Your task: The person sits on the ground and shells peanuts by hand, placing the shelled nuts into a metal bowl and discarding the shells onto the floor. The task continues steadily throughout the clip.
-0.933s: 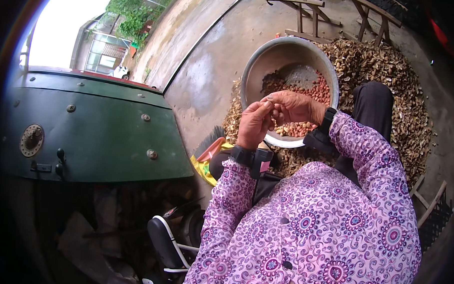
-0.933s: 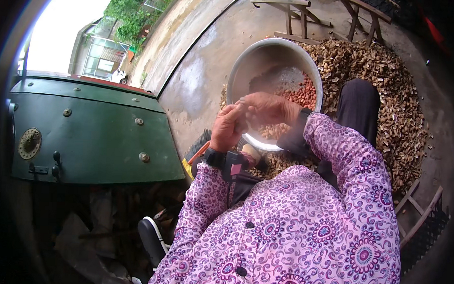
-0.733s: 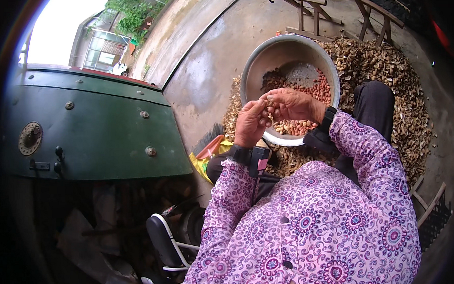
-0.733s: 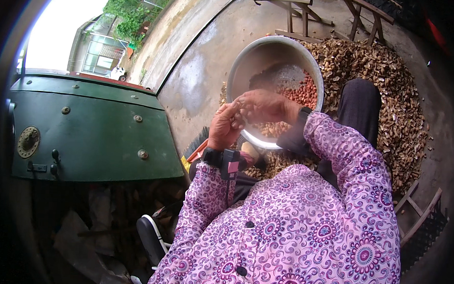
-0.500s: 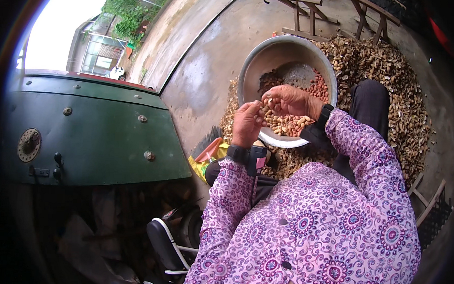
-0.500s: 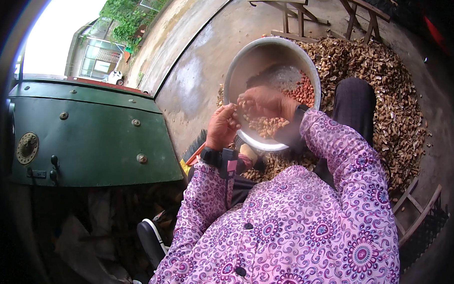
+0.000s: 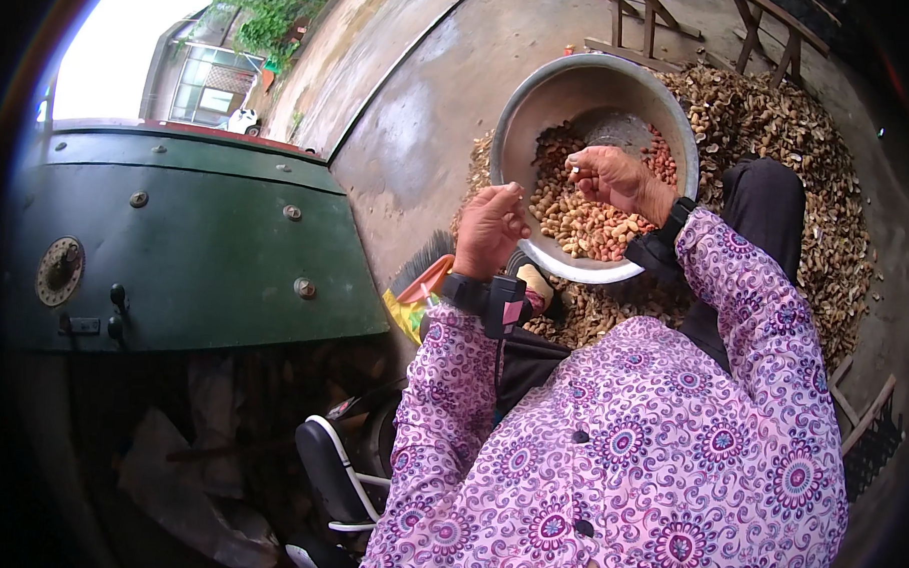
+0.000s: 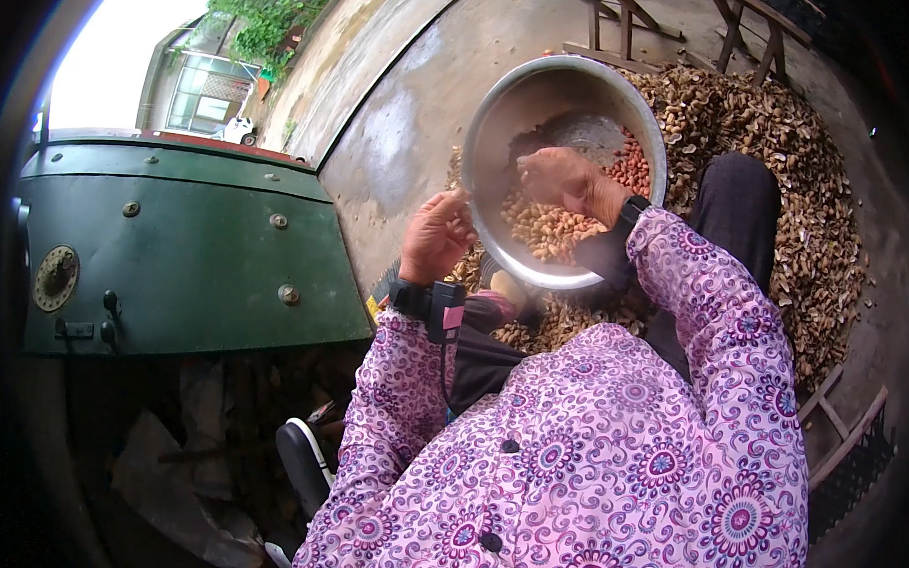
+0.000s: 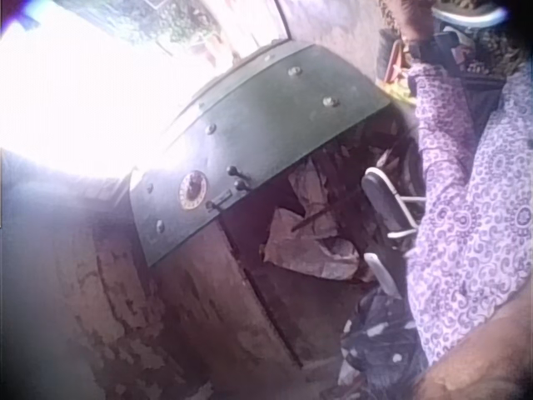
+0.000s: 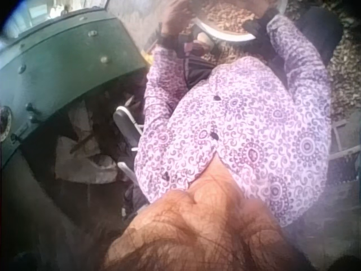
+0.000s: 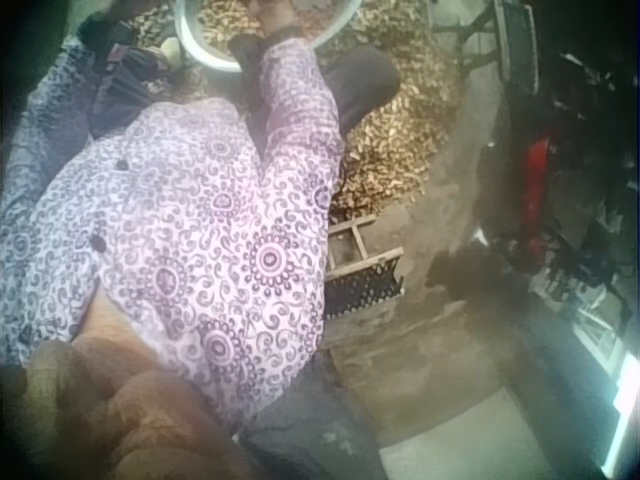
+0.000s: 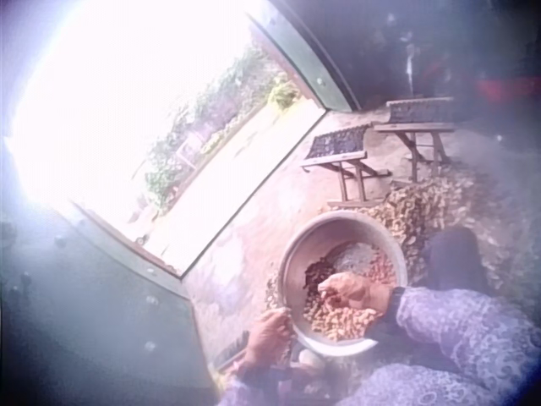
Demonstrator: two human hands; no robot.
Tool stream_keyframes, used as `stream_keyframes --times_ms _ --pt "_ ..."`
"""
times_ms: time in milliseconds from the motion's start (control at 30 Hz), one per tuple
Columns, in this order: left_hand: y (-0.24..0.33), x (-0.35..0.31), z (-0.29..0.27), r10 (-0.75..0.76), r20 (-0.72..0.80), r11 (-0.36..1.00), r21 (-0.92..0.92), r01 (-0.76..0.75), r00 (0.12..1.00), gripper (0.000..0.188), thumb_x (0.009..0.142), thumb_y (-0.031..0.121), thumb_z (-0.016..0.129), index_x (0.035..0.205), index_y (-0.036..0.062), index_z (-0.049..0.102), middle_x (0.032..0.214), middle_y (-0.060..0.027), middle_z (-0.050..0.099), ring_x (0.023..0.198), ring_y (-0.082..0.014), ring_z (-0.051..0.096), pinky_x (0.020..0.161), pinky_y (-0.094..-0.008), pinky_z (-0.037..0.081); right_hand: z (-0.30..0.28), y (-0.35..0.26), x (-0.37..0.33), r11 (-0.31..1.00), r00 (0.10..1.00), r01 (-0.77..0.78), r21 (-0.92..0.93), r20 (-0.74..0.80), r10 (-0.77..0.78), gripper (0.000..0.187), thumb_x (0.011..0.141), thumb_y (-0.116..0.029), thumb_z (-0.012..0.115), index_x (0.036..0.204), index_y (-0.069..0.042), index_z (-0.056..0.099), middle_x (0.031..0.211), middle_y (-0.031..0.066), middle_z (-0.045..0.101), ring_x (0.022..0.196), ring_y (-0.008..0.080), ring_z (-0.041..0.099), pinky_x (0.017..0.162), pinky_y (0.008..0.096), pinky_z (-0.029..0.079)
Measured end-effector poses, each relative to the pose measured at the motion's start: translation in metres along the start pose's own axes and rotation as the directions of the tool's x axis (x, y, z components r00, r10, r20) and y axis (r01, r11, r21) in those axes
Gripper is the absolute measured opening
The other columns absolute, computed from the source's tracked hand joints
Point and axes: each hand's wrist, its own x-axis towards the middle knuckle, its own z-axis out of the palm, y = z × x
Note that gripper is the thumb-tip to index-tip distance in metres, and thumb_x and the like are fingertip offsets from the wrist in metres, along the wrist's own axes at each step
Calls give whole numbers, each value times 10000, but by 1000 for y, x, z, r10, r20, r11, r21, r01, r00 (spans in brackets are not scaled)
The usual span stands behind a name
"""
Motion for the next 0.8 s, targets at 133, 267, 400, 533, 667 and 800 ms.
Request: stream_keyframes --times_ms 133,267,400,533,667,800 --pt "0 -2 -4 24 68 1000 -18 -23 997 89 837 149 544 814 64 533 582 10 466 479 -86 420 476 -247 365 -3 2 -2 999 998 4 -49 -68 -7 96 806 -167 574 778 -99 514 687 -17 514 549 49 508 526 191 461" --pt "0 -5 -8 27 36 999 -33 -26 999 73 838 136 537 825 64 540 585 9 472 480 -87 427 475 -250 369 -18 -1 1 997 989 -28 -78 -145 16 99 793 -155 584 743 -96 522 639 -18 512 526 54 516 504 195 451" --pt "3 -16 -13 36 -1 996 -77 -36 999 76 843 142 529 837 68 546 569 18 448 475 -79 403 472 -246 355 -64 -55 15 912 936 331 240 -201 -287 98 742 -114 610 674 -88 545 555 4 539 487 84 520 498 213 451" --pt "10 -29 -27 73 5 994 -80 -73 997 97 852 164 518 797 85 529 548 31 398 472 -73 359 468 -240 327 -127 -128 -14 631 671 730 261 -445 -593 131 719 -89 652 675 -46 536 598 40 554 536 150 522 539 280 452" --pt "14 -30 -33 74 -2 992 -98 -74 997 136 855 170 514 739 104 490 546 33 388 481 -73 359 469 -241 324 -170 -144 -26 452 762 627 634 -380 -525 400 786 -363 594 854 25 531 708 125 574 643 221 540 639 354 452" --pt "14 -29 -35 70 13 991 -111 -68 997 143 858 164 509 728 111 480 548 32 388 487 -76 364 473 -245 327 -151 -131 -32 540 655 733 414 -644 -395 889 815 -569 387 1319 -97 -174 1130 281 402 839 327 528 704 392 442"
